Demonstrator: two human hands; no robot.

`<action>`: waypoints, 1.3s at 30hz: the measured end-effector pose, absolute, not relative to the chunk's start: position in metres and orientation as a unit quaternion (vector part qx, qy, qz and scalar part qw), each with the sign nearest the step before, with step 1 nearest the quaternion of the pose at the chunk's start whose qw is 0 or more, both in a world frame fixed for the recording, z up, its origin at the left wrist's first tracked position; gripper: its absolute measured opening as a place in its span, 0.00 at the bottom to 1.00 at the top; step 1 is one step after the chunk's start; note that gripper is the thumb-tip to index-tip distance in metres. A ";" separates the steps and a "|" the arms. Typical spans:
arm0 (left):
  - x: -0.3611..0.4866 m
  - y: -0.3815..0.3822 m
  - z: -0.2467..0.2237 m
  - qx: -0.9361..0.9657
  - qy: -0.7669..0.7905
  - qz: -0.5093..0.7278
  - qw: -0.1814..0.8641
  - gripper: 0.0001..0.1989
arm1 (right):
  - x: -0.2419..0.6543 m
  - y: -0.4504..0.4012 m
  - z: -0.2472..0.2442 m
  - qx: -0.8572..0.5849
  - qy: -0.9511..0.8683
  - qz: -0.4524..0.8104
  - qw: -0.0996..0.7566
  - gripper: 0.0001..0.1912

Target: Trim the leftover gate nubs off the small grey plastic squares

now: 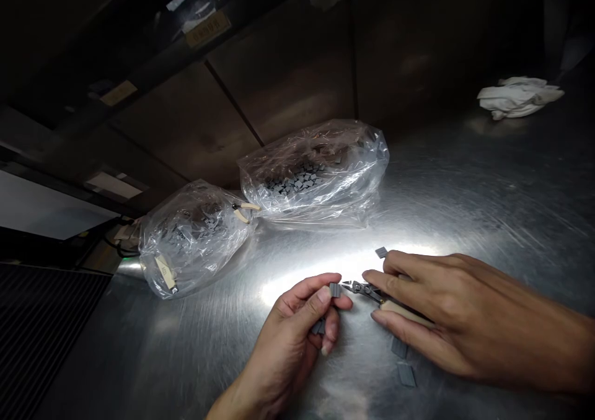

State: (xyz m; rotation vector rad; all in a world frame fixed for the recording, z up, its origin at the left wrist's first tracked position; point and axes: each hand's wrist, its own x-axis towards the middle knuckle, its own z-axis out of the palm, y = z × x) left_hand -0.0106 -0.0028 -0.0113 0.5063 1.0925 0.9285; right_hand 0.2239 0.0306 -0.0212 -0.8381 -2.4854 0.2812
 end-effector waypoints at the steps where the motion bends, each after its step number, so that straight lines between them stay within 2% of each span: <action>1: -0.011 -0.003 -0.011 0.230 0.494 0.421 0.725 0.12 | 0.224 0.030 -0.021 -0.307 -0.913 0.104 0.248 0.12; 6: -0.010 -0.003 -0.011 0.234 0.489 0.416 0.730 0.12 | 0.223 0.028 -0.020 -0.301 -0.914 0.125 0.239 0.10; 39: -0.011 -0.009 -0.020 0.310 0.511 0.381 0.706 0.12 | 0.227 0.026 -0.024 -0.289 -0.919 0.153 0.219 0.08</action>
